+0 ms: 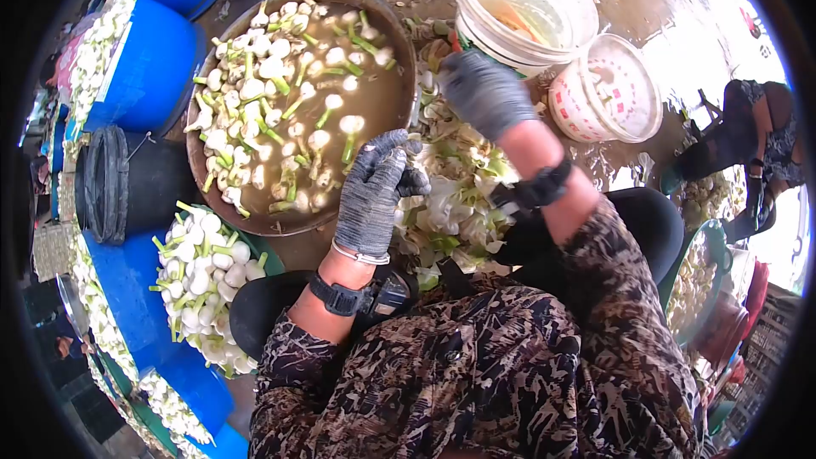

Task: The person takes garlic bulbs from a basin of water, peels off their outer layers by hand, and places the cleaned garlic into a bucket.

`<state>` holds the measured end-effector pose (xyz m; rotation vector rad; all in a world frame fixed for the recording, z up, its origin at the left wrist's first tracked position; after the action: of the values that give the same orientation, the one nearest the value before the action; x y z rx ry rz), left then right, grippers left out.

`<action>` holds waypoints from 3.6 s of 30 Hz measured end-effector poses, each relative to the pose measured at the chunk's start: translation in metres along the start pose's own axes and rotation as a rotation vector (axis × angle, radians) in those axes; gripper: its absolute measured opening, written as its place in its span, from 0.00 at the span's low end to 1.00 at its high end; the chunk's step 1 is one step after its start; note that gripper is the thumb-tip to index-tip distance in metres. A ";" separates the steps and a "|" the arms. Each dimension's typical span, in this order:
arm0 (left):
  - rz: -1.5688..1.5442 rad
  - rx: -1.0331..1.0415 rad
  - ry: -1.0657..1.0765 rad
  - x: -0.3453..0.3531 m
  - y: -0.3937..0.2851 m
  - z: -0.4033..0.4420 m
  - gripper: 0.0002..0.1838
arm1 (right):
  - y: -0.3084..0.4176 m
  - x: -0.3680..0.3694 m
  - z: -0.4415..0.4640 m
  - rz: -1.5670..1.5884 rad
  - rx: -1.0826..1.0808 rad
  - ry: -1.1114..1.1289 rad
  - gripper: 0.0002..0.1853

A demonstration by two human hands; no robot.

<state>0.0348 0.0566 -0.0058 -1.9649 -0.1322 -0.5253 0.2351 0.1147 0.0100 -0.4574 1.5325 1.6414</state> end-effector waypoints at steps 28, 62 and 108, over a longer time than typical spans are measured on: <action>-0.401 -0.449 0.115 0.028 0.029 0.009 0.27 | 0.079 -0.025 -0.071 0.188 -0.416 0.035 0.40; -0.486 -0.242 0.281 0.026 0.011 0.007 0.19 | 0.003 -0.089 -0.077 0.120 -0.045 -0.418 0.10; 0.666 0.176 0.468 0.047 0.010 -0.016 0.31 | -0.050 -0.020 -0.081 0.488 0.315 -0.013 0.08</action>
<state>0.0753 0.0318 0.0109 -1.5413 0.7214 -0.4875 0.2637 0.0280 -0.0227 0.1088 1.9566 1.7006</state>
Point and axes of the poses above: each hand's wrist, its own z-axis towards the middle knuckle, its own x-axis out of the palm, y = z × x, the point moved 8 cm from there along z, towards the middle knuckle, and after that the axes turned 8 degrees about -y, right-handed, at the moved point
